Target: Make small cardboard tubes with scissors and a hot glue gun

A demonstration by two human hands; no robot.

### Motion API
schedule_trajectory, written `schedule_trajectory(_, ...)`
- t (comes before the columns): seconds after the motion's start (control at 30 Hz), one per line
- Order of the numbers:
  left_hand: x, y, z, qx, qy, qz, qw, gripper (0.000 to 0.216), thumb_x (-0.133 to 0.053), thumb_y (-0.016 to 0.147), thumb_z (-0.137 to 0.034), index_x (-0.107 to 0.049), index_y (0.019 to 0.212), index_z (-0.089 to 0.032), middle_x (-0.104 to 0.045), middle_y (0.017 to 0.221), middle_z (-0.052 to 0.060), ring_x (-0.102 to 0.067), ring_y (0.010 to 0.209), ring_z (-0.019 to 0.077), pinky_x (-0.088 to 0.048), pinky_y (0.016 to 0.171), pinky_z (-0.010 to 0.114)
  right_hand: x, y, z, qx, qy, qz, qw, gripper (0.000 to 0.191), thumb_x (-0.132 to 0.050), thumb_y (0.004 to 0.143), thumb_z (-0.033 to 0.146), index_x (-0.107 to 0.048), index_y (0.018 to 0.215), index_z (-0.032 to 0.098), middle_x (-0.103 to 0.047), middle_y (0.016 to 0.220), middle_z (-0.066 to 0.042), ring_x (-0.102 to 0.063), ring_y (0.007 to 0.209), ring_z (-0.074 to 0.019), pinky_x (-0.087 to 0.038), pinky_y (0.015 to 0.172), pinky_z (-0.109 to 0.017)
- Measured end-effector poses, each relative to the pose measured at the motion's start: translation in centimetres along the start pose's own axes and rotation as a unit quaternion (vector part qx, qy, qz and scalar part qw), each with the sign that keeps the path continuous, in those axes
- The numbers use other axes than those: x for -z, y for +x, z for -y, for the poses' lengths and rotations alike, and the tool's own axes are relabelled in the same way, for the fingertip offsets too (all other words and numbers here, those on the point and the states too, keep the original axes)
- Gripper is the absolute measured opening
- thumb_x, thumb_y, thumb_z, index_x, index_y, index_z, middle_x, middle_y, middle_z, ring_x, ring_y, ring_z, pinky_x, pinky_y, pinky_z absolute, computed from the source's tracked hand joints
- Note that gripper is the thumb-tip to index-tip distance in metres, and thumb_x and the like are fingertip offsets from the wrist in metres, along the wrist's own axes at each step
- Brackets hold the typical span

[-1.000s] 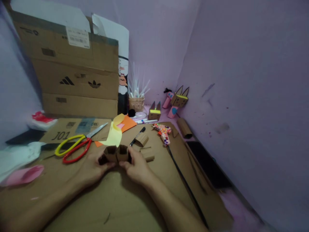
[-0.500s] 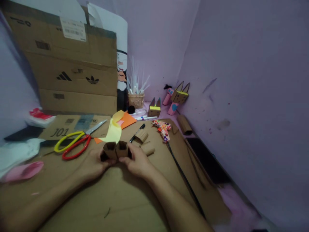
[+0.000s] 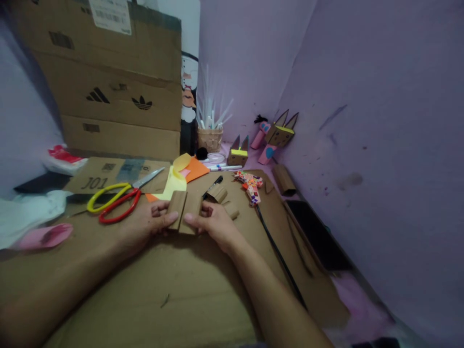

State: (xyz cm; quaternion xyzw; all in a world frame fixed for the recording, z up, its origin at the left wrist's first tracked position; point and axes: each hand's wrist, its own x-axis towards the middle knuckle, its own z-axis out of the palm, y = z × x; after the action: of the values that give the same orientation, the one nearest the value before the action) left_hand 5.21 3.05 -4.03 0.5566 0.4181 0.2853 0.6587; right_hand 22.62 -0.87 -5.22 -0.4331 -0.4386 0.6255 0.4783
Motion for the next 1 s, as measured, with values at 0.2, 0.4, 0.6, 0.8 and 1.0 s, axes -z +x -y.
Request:
schedule_trajectory(0.2, 0.0, 0.1, 0.3, 0.007, 0.003, -0.017, 1.000, 0.047, -0.075, 0.062, -0.035, -0.061, 0.100, -0.011, -0.065, 0.078, 0.004, -0.055, 0.063, 0.0119, -0.041, 0.047, 0.019, 0.1, 0.1, -0.3, -0.003, -0.008, -0.015, 1.000, 0.043, -0.077, 0.060, 0.035, -0.067, 0.097, 0.017, -0.071, 0.090, -0.007, -0.064, 0.076, -0.0210, -0.048, 0.069, -0.034)
schedule_trajectory(0.4, -0.3, 0.0, 0.0, 0.021, -0.014, -0.028, 0.999, 0.052, -0.079, 0.055, -0.035, -0.061, 0.097, -0.010, -0.064, 0.075, 0.003, -0.053, 0.058, 0.0104, -0.040, 0.044, 0.018, 0.2, 0.0, -0.3, -0.015, -0.007, -0.011, 1.000, 0.044, -0.077, 0.061, 0.036, -0.067, 0.099, 0.016, -0.071, 0.091, -0.008, -0.064, 0.078, -0.0217, -0.048, 0.071, -0.034)
schedule_trajectory(0.6, -0.5, -0.1, -0.1, 0.035, -0.037, -0.030, 0.998, 0.049, -0.079, 0.051, -0.040, -0.061, 0.085, -0.010, -0.059, 0.060, 0.000, -0.048, 0.046, 0.0079, -0.035, 0.039, 0.018, -0.1, -0.2, -0.3, -0.053, 0.060, 0.000, 0.997, 0.040, -0.076, 0.064, 0.031, -0.066, 0.099, 0.014, -0.073, 0.087, -0.007, -0.066, 0.073, -0.0197, -0.051, 0.065, -0.030)
schedule_trajectory(0.8, -0.5, -0.5, -0.8, 0.049, -0.080, -0.021, 0.995, 0.040, -0.080, 0.049, -0.040, -0.061, 0.070, -0.012, -0.057, 0.057, 0.000, -0.047, 0.044, 0.0076, -0.033, 0.038, 0.020, -0.8, -0.6, 0.6, -0.087, 0.114, 0.021, 0.989, 0.036, -0.075, 0.065, 0.029, -0.067, 0.097, 0.015, -0.073, 0.074, -0.005, -0.068, 0.070, -0.0193, -0.053, 0.064, -0.029)
schedule_trajectory(1.0, -0.5, -0.6, -1.0, 0.055, -0.089, -0.022, 0.994, 0.034, -0.078, 0.051, -0.036, -0.061, 0.069, -0.013, -0.056, 0.057, -0.001, -0.047, 0.045, 0.0080, -0.032, 0.038, 0.020, -1.1, -0.6, 0.7, -0.103, 0.135, 0.020, 0.985, 0.037, -0.076, 0.064, 0.028, -0.068, 0.098, 0.016, -0.074, 0.074, -0.004, -0.069, 0.072, -0.0197, -0.053, 0.064, -0.029)
